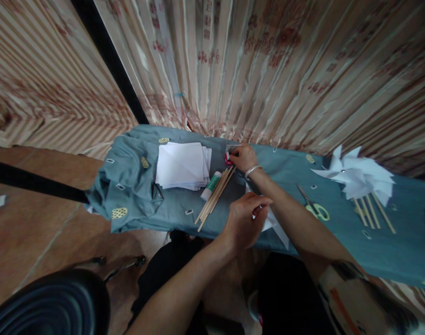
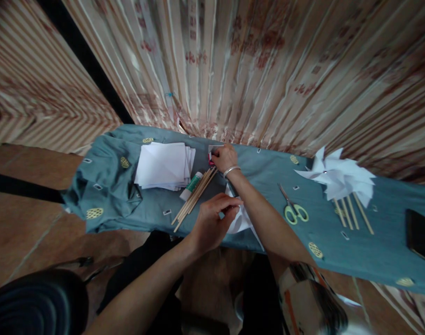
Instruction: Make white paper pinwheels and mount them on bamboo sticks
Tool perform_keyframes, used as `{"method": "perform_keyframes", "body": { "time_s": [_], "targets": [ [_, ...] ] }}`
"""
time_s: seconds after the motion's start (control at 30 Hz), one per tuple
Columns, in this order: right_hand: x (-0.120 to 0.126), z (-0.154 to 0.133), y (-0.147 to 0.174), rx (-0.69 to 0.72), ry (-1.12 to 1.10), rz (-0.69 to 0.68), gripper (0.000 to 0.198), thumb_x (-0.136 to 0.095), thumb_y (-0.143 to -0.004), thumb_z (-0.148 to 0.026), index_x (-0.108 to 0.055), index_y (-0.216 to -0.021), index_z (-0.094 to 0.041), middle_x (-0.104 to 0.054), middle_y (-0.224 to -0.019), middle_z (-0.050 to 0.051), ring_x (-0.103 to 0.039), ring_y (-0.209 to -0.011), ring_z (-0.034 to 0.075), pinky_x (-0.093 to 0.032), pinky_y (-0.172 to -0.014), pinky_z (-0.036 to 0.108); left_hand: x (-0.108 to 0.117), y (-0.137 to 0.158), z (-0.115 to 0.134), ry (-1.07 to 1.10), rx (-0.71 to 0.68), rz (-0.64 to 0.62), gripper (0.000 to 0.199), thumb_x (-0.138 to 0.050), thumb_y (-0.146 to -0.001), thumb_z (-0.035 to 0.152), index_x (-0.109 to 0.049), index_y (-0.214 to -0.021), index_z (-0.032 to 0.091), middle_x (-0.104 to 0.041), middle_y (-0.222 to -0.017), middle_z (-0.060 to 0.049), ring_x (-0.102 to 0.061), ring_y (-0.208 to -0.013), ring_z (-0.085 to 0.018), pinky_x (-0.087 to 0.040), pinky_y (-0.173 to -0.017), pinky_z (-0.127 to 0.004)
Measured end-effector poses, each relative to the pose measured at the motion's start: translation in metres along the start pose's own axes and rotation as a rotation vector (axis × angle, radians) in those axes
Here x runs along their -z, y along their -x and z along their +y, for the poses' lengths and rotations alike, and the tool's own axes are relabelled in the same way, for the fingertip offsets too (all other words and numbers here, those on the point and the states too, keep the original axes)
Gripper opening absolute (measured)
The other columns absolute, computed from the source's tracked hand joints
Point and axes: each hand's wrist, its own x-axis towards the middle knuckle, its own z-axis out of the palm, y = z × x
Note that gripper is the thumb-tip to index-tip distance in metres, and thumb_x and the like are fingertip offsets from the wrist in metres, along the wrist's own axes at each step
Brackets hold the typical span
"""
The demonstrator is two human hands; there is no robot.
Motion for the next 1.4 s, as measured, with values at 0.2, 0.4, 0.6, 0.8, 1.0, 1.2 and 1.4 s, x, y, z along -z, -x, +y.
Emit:
{"method": "perform_keyframes", "body": {
  "time_s": [0.2,0.4,0.6,0.8,1.0,1.2,1.4],
  "targets": [
    [-0.001,0.001,-0.001,-0.022,-0.015,0.016,0.017,-0.059,-0.074,-0.017,-0.073,-0.066,-0.018,-0.070,-0.080,0.008,-0.063,-0.086,0.023,-0.050,-0.083,0.034,0.002,0.000,0.000,0.002,0.003,0.001,0.020,-0.056,-0.084,0.007,-0.073,-0.093,0.016,-0.067,-0.082,-0.004,-0.059,-0.070,-0.012,-0.050,-0.069,-0.022],
    [-0.002,0.003,0.003,-0.018,-0.052,0.022,0.017,-0.058,-0.074,-0.016,-0.073,-0.066,-0.019,-0.070,-0.084,0.009,-0.063,-0.093,0.024,-0.049,-0.089,0.036,0.003,0.000,0.001,-0.023,0.029,-0.011,0.020,-0.056,-0.084,0.008,-0.072,-0.093,0.016,-0.067,-0.083,-0.004,-0.059,-0.070,-0.012,-0.050,-0.069,-0.022],
    [-0.002,0.003,0.000,-0.006,-0.136,0.017,0.015,-0.060,-0.071,-0.013,-0.069,-0.061,-0.019,-0.069,-0.084,0.008,-0.062,-0.095,0.024,-0.047,-0.093,0.036,0.002,0.001,0.000,-0.011,0.021,-0.015,0.020,-0.055,-0.085,0.008,-0.072,-0.092,0.016,-0.066,-0.083,-0.005,-0.058,-0.069,-0.011,-0.050,-0.068,-0.021],
    [-0.004,0.004,-0.003,-0.012,-0.291,0.018,0.019,-0.062,-0.064,-0.009,-0.061,-0.050,-0.021,-0.069,-0.079,0.005,-0.062,-0.096,0.023,-0.047,-0.095,0.037,0.002,0.001,0.000,0.001,0.034,-0.020,0.020,-0.055,-0.085,0.010,-0.073,-0.091,0.016,-0.066,-0.083,-0.005,-0.058,-0.070,-0.012,-0.050,-0.068,-0.022],
    [0.003,0.011,0.004,-0.068,-0.510,0.058,0.015,-0.064,-0.068,-0.015,-0.063,-0.055,-0.021,-0.071,-0.082,0.004,-0.064,-0.100,0.024,-0.046,-0.097,0.041,0.005,-0.001,0.001,-0.016,0.059,-0.027,0.020,-0.055,-0.085,0.011,-0.073,-0.092,0.017,-0.066,-0.083,-0.005,-0.059,-0.071,-0.013,-0.049,-0.068,-0.023],
    [0.038,0.020,0.058,-0.138,-0.695,0.107,0.013,-0.064,-0.077,-0.029,-0.069,-0.070,-0.020,-0.074,-0.098,0.008,-0.061,-0.118,0.026,-0.043,-0.104,0.045,0.005,-0.006,-0.012,0.294,0.258,0.086,0.017,-0.063,-0.079,0.018,-0.073,-0.093,0.017,-0.068,-0.086,-0.005,-0.060,-0.075,-0.014,-0.048,-0.071,-0.025],
    [0.085,0.004,0.150,-0.086,-0.707,0.270,0.011,-0.065,-0.082,-0.031,-0.069,-0.077,-0.022,-0.063,-0.133,0.007,-0.051,-0.131,0.027,-0.034,-0.112,0.048,0.002,-0.008,-0.016,0.654,0.470,0.175,0.030,-0.078,-0.065,0.026,-0.073,-0.094,0.018,-0.073,-0.094,-0.005,-0.065,-0.084,-0.016,-0.050,-0.079,-0.029]
  ]
}}
